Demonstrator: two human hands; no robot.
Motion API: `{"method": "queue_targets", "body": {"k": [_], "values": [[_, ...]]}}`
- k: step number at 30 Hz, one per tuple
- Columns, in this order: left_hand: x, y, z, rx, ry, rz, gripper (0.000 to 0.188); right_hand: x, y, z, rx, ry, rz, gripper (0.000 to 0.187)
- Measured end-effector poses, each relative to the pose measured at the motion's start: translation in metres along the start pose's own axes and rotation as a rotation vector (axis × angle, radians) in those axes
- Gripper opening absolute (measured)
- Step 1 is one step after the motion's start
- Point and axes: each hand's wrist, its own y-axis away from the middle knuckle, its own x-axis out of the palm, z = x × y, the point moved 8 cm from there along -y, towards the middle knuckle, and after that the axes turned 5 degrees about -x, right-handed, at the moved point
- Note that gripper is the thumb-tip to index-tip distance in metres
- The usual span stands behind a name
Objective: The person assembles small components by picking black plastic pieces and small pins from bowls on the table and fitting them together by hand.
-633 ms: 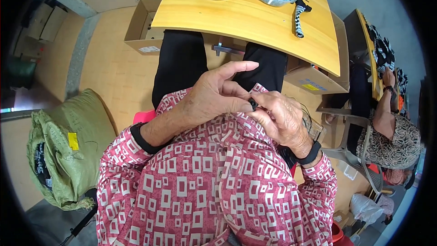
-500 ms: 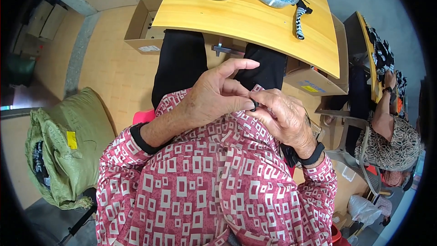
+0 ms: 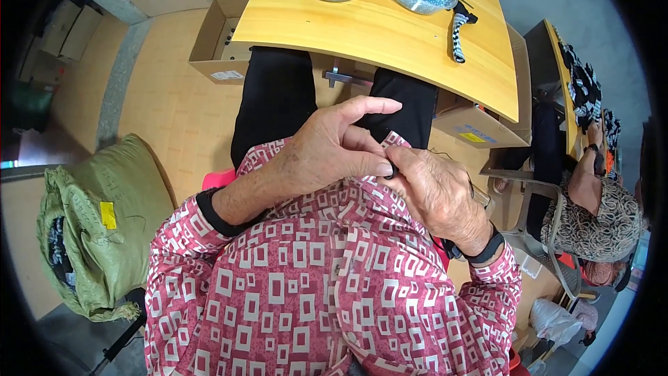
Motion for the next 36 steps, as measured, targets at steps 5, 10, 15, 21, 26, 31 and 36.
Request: {"method": "queue_targets", "body": {"k": [5, 10, 15, 21, 26, 31, 36], "values": [[0.000, -0.006, -0.029, 0.023, 0.079, 0.001, 0.072, -0.027, -0.014, -0.013, -0.018, -0.096, -0.049, 0.032], [0.002, -0.005, -0.048, 0.022, 0.229, -0.009, 0.068, -0.054, -0.032, -0.014, -0.036, -0.140, -0.088, 0.037], [0.009, -0.010, -0.085, 0.098, 0.369, -0.119, 0.025, -0.100, -0.043, -0.025, 0.172, -0.187, -0.198, 0.030], [0.019, -0.020, -0.101, 0.149, 0.380, -0.111, 0.019, -0.121, -0.033, -0.024, 0.136, -0.043, -0.275, 0.019], [0.026, -0.033, -0.104, 0.182, 0.354, -0.174, 0.016, -0.131, -0.029, -0.031, 0.035, 0.013, -0.322, 0.021], [0.034, -0.046, -0.109, 0.169, 0.281, -0.204, 0.014, -0.138, -0.018, -0.037, -0.117, 0.083, -0.325, 0.018], [0.045, -0.051, -0.111, 0.248, 0.151, -0.313, 0.015, -0.142, -0.009, -0.057, 0.002, -0.066, -0.310, 0.016]]}}
